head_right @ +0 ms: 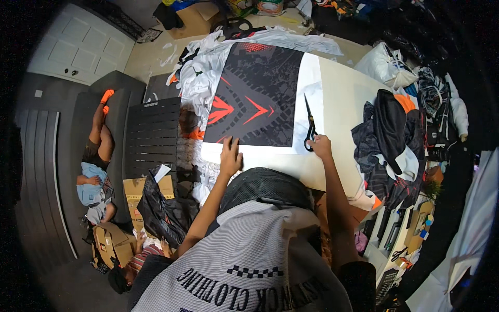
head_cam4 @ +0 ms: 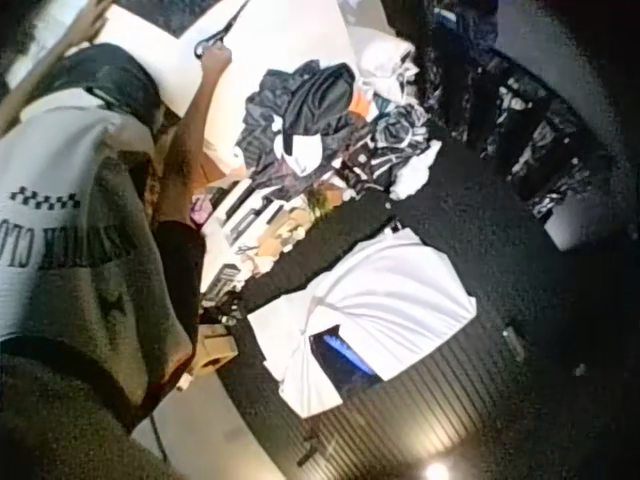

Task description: Cutting out printed patterns from a sheet of fabric using scissors.

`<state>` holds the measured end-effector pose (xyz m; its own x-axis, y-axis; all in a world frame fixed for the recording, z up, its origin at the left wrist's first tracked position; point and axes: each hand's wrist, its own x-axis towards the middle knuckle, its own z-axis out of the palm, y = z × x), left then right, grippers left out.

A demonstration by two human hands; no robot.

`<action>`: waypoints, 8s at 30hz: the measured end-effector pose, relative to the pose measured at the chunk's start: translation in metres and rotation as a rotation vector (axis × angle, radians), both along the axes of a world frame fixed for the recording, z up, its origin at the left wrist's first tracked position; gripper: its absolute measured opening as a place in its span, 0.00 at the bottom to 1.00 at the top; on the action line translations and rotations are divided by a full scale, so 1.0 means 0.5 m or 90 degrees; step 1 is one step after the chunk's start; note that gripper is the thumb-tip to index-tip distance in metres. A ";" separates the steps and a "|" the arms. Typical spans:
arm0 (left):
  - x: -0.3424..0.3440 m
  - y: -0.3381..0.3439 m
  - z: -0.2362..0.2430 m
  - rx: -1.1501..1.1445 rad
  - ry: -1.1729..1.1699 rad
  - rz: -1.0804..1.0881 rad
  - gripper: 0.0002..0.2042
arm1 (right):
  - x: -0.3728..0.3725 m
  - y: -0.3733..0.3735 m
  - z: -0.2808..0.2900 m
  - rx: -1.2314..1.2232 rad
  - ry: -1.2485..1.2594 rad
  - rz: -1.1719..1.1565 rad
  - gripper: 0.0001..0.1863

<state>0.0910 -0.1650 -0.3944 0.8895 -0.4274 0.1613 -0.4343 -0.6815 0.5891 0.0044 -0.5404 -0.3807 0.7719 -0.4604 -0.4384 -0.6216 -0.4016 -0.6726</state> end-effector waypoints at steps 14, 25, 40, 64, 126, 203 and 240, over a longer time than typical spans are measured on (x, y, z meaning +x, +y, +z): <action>0.022 -0.101 0.047 0.166 0.032 -0.169 0.31 | -0.085 -0.103 -0.024 -0.280 -0.151 -0.020 0.15; 0.020 -0.165 0.005 0.195 -0.041 -0.245 0.32 | -0.030 -0.027 -0.029 -0.417 -0.216 -0.143 0.28; 0.055 -0.116 0.011 0.071 0.049 -0.199 0.29 | 0.084 0.107 -0.030 -0.364 -0.136 0.138 0.34; 0.037 -0.055 -0.011 0.189 -0.031 -0.026 0.44 | 0.172 0.236 -0.027 -0.381 -0.162 0.326 0.41; 0.042 -0.137 0.028 0.112 0.057 -0.068 0.27 | -0.119 0.073 0.013 -0.344 -0.151 0.218 0.31; -0.077 -0.569 0.052 0.017 0.216 -0.433 0.13 | 0.333 -0.351 0.019 -0.364 -0.428 0.083 0.22; 0.249 0.109 0.029 0.048 0.056 -0.017 0.37 | -0.111 0.192 0.007 -0.409 -0.185 -0.014 0.24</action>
<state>0.2155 -0.1106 -0.3799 0.8871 -0.4589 0.0498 -0.4019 -0.7147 0.5724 -0.0513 -0.4441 -0.3773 0.8045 -0.5754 0.1475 -0.4649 -0.7645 -0.4466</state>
